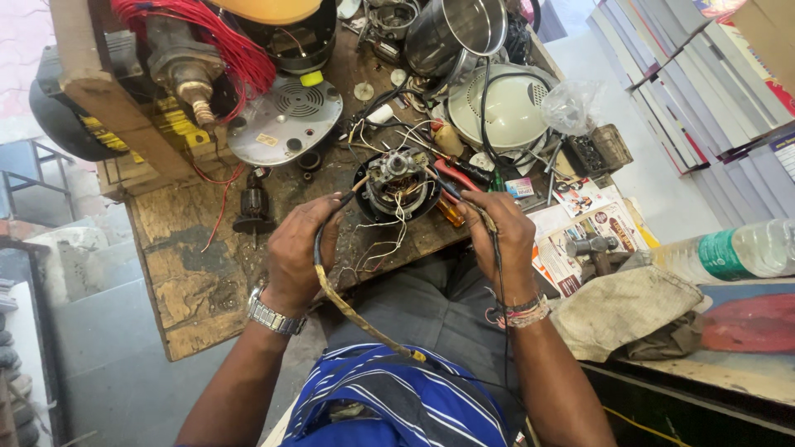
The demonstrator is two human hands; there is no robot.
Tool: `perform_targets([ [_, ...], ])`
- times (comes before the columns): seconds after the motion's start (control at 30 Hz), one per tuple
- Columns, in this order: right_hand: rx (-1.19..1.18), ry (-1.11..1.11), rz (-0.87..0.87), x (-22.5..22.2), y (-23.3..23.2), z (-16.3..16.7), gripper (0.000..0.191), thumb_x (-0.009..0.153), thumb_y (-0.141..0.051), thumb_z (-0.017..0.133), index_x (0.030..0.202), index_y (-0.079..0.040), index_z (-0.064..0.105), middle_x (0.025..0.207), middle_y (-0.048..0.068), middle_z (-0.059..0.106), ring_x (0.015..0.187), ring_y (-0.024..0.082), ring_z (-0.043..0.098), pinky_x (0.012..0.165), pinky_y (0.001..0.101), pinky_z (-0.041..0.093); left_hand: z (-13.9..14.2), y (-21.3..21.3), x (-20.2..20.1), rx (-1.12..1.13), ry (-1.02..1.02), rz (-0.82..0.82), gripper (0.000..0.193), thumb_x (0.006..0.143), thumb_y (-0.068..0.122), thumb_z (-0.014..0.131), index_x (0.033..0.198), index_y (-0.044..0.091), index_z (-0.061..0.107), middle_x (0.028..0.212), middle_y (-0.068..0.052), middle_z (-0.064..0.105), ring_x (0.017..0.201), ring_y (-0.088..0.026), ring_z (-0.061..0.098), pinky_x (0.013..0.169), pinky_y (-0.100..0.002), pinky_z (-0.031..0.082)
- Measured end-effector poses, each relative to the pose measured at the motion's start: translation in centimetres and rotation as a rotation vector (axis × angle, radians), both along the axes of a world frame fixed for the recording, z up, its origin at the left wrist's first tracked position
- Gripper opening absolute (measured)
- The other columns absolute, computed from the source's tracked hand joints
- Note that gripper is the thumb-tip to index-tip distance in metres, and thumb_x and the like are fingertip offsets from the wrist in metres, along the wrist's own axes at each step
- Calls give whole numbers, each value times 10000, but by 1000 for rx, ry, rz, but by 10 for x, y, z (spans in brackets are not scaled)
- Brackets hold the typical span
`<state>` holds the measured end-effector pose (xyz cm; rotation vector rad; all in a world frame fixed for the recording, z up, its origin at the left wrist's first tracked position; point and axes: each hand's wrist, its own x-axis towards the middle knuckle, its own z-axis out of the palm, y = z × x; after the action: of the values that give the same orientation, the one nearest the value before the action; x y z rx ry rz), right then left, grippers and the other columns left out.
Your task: The person cleans a small electrical component with a cloth, then uses a multimeter to test its continuity. They then use a screwdriver to adjust internal parts of the component. The person continues to manipulate the component and wires throughout the clip.
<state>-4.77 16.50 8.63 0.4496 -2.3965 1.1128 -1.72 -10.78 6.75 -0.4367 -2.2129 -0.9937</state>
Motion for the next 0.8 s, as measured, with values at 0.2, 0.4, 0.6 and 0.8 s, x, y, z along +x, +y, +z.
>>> perform_targets([
  [0.2,37,19,10,4,0,2,168,945,-75,767,1100,-23,727,958,130,721,862,261,697,763,350,548,0,-1,0,3,4,-3,172,1002,35,691,1162,10,636,1138,-167,734,1010,-321,734,868,-397,594],
  [0.4,-8,-2,7,3,1,6,162,947,-80,764,1096,-32,726,971,122,726,842,228,716,730,338,554,1,0,0,3,0,-1,164,1003,43,695,1153,8,641,1132,-167,736,1008,-311,738,863,-386,598],
  [0.6,22,60,-23,-11,-1,3,145,957,-55,748,1098,-30,722,970,135,717,873,285,698,772,367,533,6,0,0,23,-8,-3,161,996,26,693,1149,0,647,1133,-169,735,1005,-315,736,861,-391,595],
  [0.8,65,28,-15,-12,1,-3,146,952,-56,741,1095,-36,722,979,140,719,901,322,695,805,385,535,7,0,3,64,-9,-25,195,980,-2,702,1167,-1,645,1147,-174,728,1032,-334,731,883,-400,590],
])
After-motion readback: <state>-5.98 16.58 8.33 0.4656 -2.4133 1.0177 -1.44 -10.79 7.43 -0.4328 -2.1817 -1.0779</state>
